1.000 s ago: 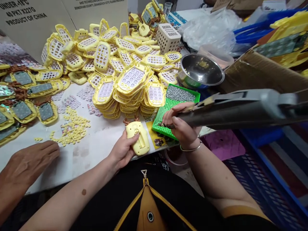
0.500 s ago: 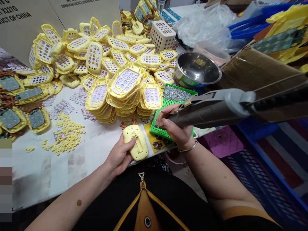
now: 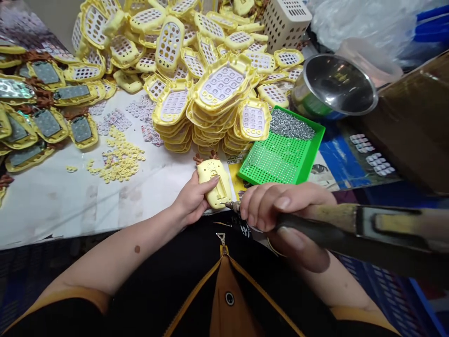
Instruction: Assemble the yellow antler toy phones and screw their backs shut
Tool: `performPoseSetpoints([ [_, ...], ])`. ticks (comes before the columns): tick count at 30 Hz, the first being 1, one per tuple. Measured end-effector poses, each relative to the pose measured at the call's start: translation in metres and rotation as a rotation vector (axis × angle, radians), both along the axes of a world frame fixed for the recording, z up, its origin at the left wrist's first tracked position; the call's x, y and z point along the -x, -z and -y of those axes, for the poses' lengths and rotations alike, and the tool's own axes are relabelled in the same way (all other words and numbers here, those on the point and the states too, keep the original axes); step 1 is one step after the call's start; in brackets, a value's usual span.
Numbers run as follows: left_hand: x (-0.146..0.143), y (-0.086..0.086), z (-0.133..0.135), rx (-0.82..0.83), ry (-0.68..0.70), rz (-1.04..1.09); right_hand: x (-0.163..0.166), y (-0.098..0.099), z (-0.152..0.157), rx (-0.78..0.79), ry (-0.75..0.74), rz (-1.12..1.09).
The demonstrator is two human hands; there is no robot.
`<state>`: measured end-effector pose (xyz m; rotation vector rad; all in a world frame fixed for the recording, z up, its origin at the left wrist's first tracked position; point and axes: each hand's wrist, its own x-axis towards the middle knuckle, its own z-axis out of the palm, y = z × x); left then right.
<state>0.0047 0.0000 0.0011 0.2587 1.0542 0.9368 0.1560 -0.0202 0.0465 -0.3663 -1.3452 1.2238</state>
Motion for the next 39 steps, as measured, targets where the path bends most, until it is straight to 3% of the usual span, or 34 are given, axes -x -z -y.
performPoseSetpoints([
  [11,-0.001,0.001,0.004,-0.041,-0.038,0.001,0.017,0.010,0.002,-0.031,-0.027,-0.016],
  [24,0.004,0.003,0.003,-0.012,-0.017,0.048,0.016,0.006,-0.007,0.037,-0.051,-0.040],
  [39,0.005,0.003,0.002,-0.033,0.034,0.059,0.019,0.017,-0.014,0.059,-0.050,-0.028],
])
